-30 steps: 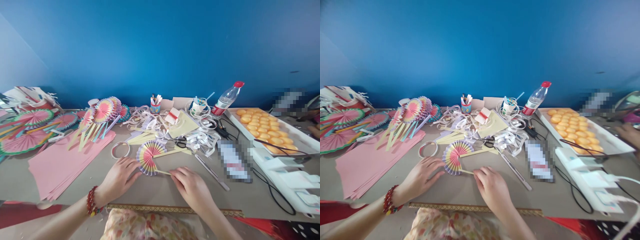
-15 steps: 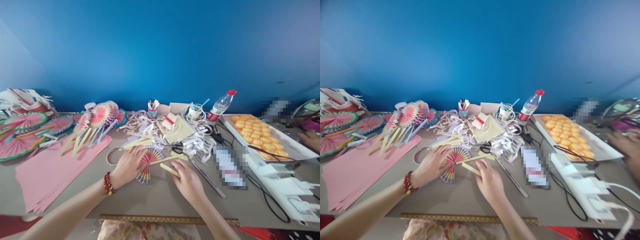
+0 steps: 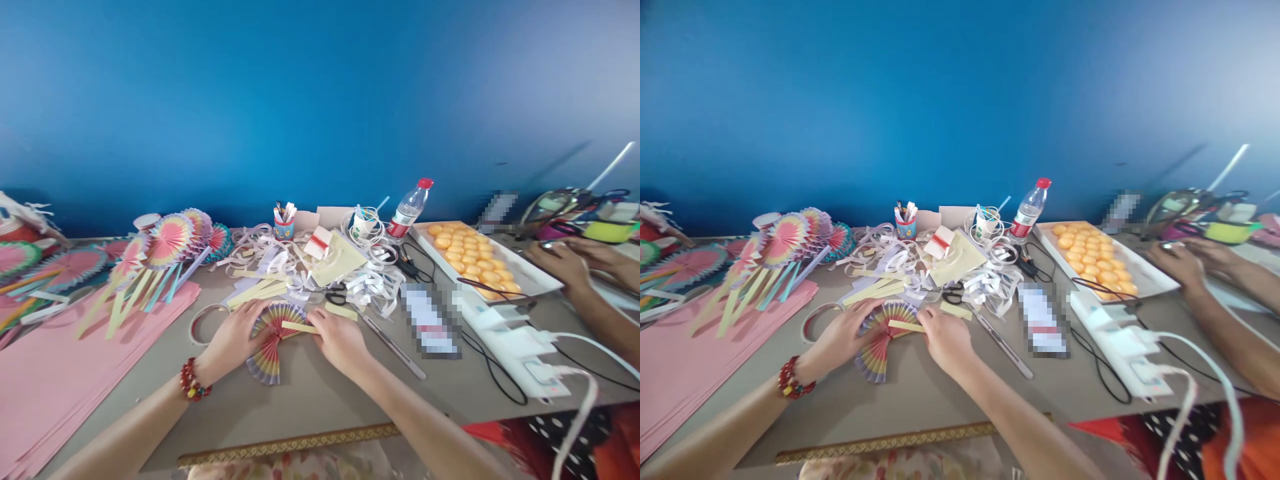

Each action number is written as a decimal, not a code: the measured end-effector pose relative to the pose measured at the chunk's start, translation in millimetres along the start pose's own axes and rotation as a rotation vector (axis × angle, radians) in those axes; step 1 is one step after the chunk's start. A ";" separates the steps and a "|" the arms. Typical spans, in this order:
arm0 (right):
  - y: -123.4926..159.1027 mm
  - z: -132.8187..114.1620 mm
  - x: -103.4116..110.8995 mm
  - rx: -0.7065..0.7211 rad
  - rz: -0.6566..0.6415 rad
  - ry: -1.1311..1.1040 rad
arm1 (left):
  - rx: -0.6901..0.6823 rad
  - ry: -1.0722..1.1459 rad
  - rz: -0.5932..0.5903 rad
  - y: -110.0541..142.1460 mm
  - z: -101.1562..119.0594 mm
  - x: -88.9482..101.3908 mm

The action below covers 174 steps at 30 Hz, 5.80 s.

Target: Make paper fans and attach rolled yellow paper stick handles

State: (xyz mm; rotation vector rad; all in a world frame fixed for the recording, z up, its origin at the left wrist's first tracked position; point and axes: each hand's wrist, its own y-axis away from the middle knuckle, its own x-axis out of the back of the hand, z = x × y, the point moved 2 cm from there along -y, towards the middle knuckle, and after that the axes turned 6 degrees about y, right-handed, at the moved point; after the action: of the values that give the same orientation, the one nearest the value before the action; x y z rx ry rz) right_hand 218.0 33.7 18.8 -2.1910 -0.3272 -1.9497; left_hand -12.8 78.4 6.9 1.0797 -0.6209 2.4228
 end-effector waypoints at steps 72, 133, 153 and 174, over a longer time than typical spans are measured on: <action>-13.8 14.1 37.3 0.646 0.428 -0.388 | 0.076 1.199 -0.428 -2.3 -11.6 26.2; -2.1 -20.9 22.3 0.493 0.539 -0.353 | -0.111 0.477 0.021 8.8 32.6 16.4; 4.1 -31.0 23.5 0.401 0.539 -0.299 | -0.187 0.402 0.065 12.3 34.8 14.1; 6.1 -29.1 21.1 0.378 0.406 -0.311 | -0.255 0.362 0.060 8.3 36.6 12.1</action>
State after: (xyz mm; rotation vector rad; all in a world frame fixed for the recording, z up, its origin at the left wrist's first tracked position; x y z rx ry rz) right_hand 194.4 20.3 43.2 -2.0977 -0.2447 -1.2276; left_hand -3.3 53.8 36.2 0.5112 -0.8156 2.4202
